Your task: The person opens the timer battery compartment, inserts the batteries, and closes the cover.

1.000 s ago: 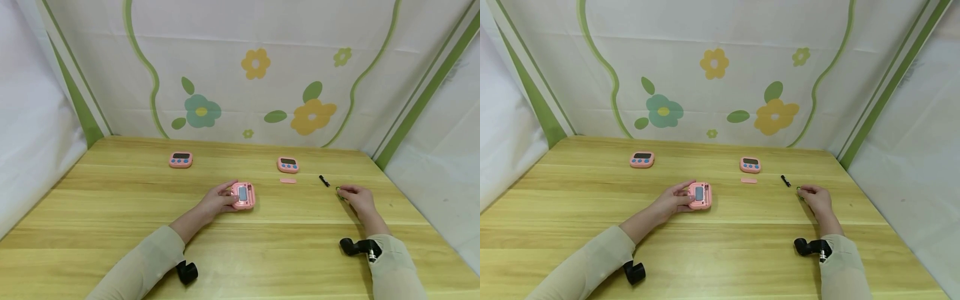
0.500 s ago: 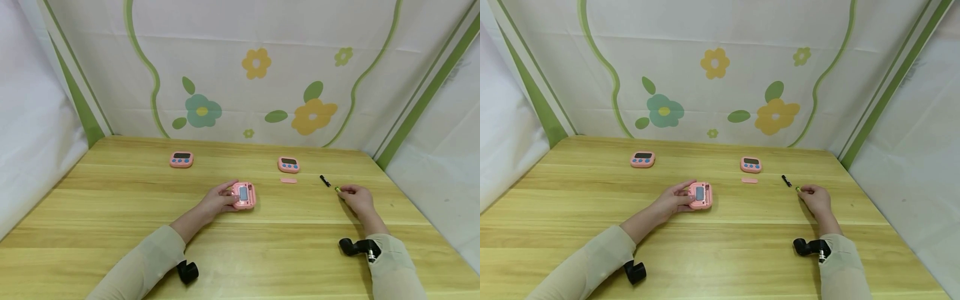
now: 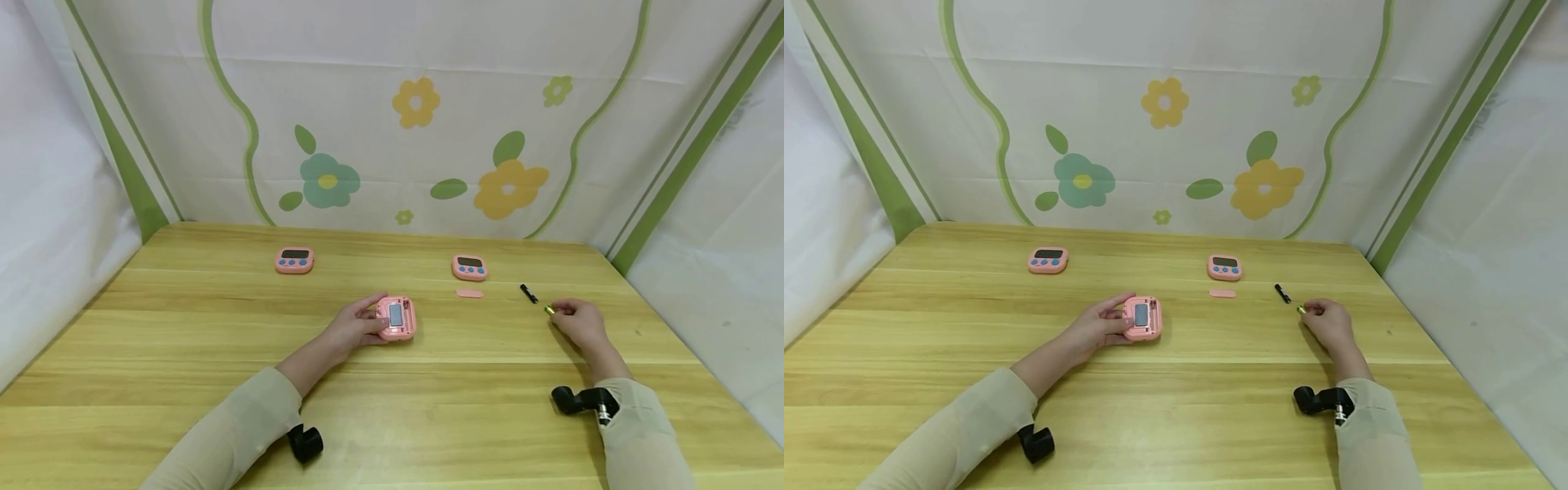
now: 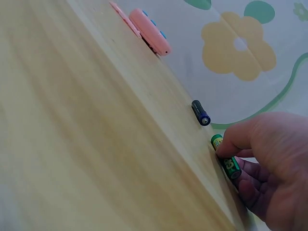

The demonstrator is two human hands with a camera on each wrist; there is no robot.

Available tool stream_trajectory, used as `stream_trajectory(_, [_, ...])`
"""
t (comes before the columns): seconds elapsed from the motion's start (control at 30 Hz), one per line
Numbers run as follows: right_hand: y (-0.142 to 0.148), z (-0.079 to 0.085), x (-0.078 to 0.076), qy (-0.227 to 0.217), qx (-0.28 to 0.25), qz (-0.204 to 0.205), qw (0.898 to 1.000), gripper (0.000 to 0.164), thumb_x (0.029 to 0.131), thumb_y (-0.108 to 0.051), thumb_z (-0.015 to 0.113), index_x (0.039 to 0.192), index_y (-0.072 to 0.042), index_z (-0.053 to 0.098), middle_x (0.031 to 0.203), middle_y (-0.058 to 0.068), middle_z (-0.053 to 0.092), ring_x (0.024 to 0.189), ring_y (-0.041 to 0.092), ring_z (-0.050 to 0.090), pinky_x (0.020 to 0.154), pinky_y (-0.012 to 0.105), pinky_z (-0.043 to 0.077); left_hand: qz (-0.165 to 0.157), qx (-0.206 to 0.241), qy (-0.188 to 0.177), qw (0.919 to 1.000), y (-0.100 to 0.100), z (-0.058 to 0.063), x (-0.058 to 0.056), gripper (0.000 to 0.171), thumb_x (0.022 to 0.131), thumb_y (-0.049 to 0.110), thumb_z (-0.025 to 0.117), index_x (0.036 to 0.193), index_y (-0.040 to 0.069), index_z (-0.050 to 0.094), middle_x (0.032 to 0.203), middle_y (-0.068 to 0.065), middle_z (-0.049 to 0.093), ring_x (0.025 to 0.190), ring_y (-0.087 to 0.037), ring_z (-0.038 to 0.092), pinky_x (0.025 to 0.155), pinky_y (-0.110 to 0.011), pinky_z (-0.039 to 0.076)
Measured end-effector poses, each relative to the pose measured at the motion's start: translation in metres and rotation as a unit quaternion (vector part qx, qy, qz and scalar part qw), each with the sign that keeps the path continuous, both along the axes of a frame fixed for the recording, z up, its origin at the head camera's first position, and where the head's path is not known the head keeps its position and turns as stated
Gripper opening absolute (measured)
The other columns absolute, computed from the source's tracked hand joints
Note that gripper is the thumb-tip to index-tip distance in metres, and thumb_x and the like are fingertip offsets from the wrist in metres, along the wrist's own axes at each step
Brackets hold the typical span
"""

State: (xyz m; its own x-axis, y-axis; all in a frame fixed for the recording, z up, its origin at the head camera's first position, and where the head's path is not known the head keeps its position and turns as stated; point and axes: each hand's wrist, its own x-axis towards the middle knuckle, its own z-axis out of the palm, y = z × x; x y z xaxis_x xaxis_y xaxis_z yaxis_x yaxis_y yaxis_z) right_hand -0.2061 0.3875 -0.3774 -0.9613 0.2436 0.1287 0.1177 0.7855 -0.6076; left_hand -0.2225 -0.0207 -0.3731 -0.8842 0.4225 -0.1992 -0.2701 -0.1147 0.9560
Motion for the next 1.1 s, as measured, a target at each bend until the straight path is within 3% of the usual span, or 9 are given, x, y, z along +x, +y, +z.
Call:
stream_trajectory(0.2, [0.0,0.001,0.001,0.01,-0.009,0.007,1.0,0.03,0.076,-0.006,0.053,0.103,0.009,0.056,0.082,0.012,0.055,0.072,0.019,0.047,0.054,0.019,0.039,-0.001,0.001,-0.001,1.0,0.0,0.0,-0.001,0.056,0.081,-0.004,0.055,0.132,0.012,0.036,0.101,-0.019,0.048,0.077,-0.022,0.056,0.071,-0.035,0.049])
stream_trajectory(0.4, [0.001,0.002,0.005,0.002,-0.056,0.001,0.998,0.032,0.082,-0.01,0.053,0.107,0.01,0.055,0.096,0.021,0.055,0.074,0.012,0.049,0.05,0.013,0.042,0.002,0.001,-0.003,1.0,0.001,-0.003,-0.003,0.056,0.08,-0.004,0.055,0.131,0.011,0.037,0.101,-0.02,0.048,0.078,-0.023,0.056,0.071,-0.034,0.049])
stream_trajectory(0.67, [0.006,0.003,0.008,0.002,-0.123,-0.004,0.992,0.041,0.085,-0.02,0.054,0.113,0.01,0.051,0.097,0.015,0.054,0.066,0.008,0.052,0.052,0.021,0.046,-0.004,0.005,0.002,1.0,0.001,-0.002,-0.001,0.056,0.081,-0.005,0.054,0.132,0.01,0.037,0.1,-0.019,0.049,0.077,-0.022,0.056,0.071,-0.034,0.049])
stream_trajectory(0.8, [0.007,0.007,0.01,-0.002,-0.173,0.014,0.985,0.045,0.086,-0.021,0.052,0.117,0.011,0.045,0.097,0.007,0.054,0.072,0.005,0.054,0.059,0.022,0.049,-0.015,0.005,0.003,0.9999,0.001,-0.003,-0.003,0.058,0.082,-0.004,0.054,0.133,0.009,0.033,0.096,-0.018,0.048,0.075,-0.02,0.055,0.071,-0.035,0.049])
stream_trajectory(0.9, [0.004,0.013,0.011,-0.004,-0.23,0.034,0.973,0.048,0.087,-0.019,0.052,0.121,0.012,0.04,0.095,0.003,0.056,0.077,0.005,0.055,0.065,0.023,0.049,-0.019,0.002,0.004,0.9998,0.0,-0.003,-0.003,0.058,0.082,-0.005,0.053,0.134,0.008,0.031,0.095,-0.017,0.048,0.074,-0.019,0.054,0.072,-0.036,0.049])
stream_trajectory(1.1, [-0.005,0.022,0.008,-0.017,-0.272,0.06,0.96,0.051,0.086,-0.02,0.054,0.126,0.008,0.037,0.106,0.012,0.053,0.084,0.005,0.055,0.072,0.024,0.048,-0.013,0.003,0.005,0.9999,0.0,-0.002,-0.001,0.057,0.082,-0.003,0.054,0.134,0.01,0.033,0.096,-0.018,0.048,0.075,-0.02,0.055,0.071,-0.035,0.049])
